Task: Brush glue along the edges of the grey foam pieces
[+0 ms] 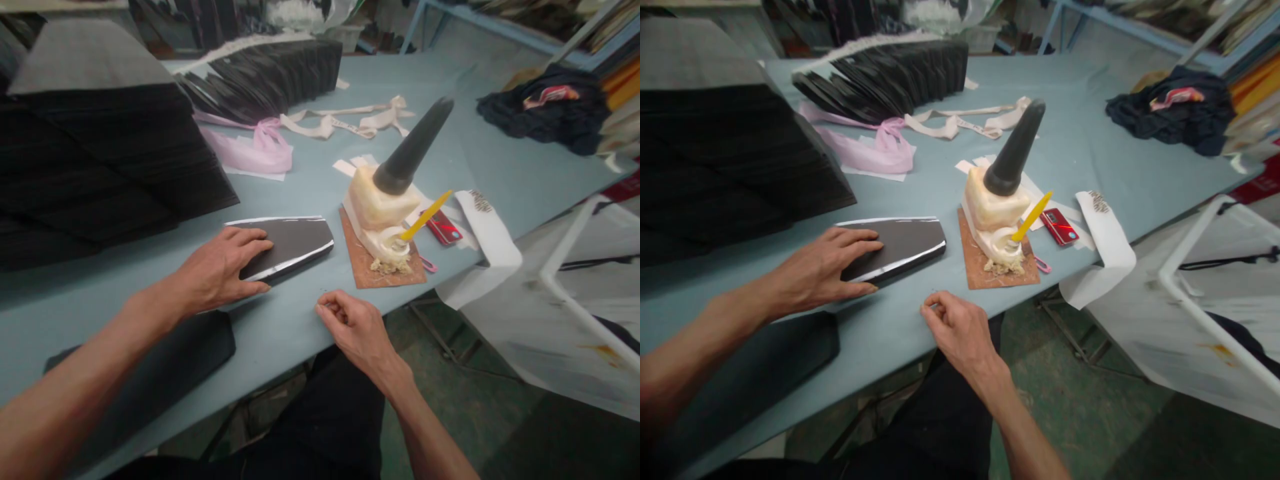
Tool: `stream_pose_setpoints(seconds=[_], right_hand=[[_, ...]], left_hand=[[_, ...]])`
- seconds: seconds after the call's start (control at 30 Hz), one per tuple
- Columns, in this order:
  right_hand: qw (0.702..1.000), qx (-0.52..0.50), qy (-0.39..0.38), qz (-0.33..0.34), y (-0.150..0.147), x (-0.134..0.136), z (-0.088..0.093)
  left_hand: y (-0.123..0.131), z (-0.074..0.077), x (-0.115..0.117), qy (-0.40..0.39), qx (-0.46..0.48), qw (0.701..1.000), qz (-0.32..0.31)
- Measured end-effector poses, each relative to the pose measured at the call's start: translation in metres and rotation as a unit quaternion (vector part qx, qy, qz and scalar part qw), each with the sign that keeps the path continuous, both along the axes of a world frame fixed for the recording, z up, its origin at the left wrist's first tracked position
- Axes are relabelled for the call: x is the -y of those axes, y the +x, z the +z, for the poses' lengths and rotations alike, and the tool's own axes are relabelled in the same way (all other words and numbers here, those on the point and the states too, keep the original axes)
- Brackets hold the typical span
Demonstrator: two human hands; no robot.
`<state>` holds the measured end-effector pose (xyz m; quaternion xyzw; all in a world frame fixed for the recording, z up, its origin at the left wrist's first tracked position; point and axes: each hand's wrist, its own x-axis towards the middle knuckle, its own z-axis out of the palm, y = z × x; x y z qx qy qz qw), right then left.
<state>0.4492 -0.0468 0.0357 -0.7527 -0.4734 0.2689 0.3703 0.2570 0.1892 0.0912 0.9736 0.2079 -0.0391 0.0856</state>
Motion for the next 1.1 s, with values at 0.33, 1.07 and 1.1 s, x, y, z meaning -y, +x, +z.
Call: stream_pose_setpoints(seconds=[0.33,1.07,1.1], right_hand=[[0.992,0.088,0.071,-0.055,-0.007,-0.002,-0.025],[0.972,0.174,0.147,-0.058,-0.01,-0.002,-0.035],[0.971,0.177,0.148,-0.058,-0.01,-0.002,-0.035]], left_hand=[[-0.01,0.005,0.0,0.0,-0.041,0.999,0.005],[-0.015,0.012,-0.018,-0.108,0.018,0.994,-0.009],[-0.015,0.012,-0.019,-0.112,0.019,0.994,-0.007]])
